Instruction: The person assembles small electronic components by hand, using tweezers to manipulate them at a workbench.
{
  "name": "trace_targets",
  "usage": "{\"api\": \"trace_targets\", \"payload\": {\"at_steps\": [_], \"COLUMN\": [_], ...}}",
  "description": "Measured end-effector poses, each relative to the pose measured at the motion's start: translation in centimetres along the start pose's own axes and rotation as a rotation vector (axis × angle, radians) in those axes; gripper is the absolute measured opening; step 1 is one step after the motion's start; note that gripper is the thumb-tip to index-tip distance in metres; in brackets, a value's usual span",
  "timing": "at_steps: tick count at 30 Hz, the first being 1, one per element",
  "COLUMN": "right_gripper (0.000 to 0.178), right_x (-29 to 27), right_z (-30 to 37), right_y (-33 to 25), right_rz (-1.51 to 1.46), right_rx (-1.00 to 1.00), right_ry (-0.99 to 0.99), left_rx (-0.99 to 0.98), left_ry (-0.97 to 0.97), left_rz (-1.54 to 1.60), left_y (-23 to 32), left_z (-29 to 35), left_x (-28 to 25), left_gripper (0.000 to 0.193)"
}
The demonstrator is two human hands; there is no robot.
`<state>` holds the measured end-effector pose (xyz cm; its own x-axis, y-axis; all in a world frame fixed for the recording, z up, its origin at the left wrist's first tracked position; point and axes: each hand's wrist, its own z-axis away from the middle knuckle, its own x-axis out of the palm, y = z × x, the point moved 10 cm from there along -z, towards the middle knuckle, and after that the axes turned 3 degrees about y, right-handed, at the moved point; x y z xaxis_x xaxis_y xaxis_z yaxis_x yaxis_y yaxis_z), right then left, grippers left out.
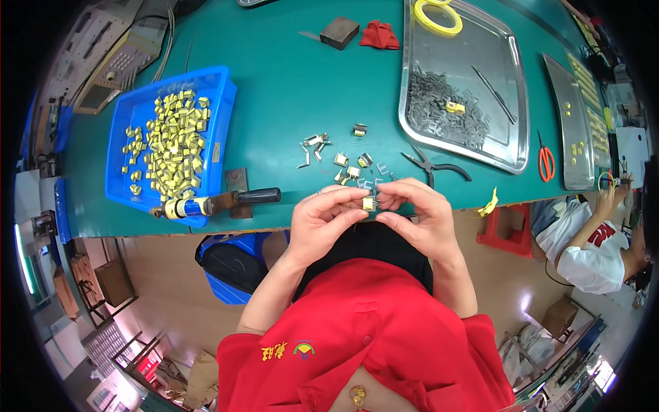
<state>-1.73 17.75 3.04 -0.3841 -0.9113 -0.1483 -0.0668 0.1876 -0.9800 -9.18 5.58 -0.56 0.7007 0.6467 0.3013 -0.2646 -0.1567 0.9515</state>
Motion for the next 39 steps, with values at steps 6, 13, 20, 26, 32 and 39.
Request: {"api": "trace_targets", "payload": {"at_steps": [6,13,20,26,32,39], "right_gripper": [0.031,0.029,0.026,0.023,0.023,0.025], "right_x": [0.5,0.3,0.2,0.1,0.2,0.5], "right_z": [0.0,-0.1,0.0,0.1,0.5,0.9], "right_y": [0.0,-1.2,-1.2,-0.6,1.2,3.1], "right_rz": [-0.121,0.005,0.012,-0.042,-0.214,-0.551], "right_rx": [-0.026,-0.083,-0.102,-0.081,0.018,0.123], "right_ry": [0.002,0.035,0.038,0.022,-0.004,0.011], "left_rx": [-0.035,-0.041,-0.082,-0.102,0.037,0.052], "left_ry": [-0.016,-0.048,-0.031,-0.005,-0.044,-0.021], "left_rz": [0.076,0.110,0.085,-0.033,-0.148,-0.158], "left_y": [-0.4,-0.8,-1.3,-0.9,0.6,1.0], "left_z": [0.1,0.3,0.2,0.1,-0.3,-0.4], "left_x": [0.5,0.4,0.2,0.3,0.7,0.9], "left_gripper": [0.031,0.032,0.030,0.028,0.029,0.027]}}
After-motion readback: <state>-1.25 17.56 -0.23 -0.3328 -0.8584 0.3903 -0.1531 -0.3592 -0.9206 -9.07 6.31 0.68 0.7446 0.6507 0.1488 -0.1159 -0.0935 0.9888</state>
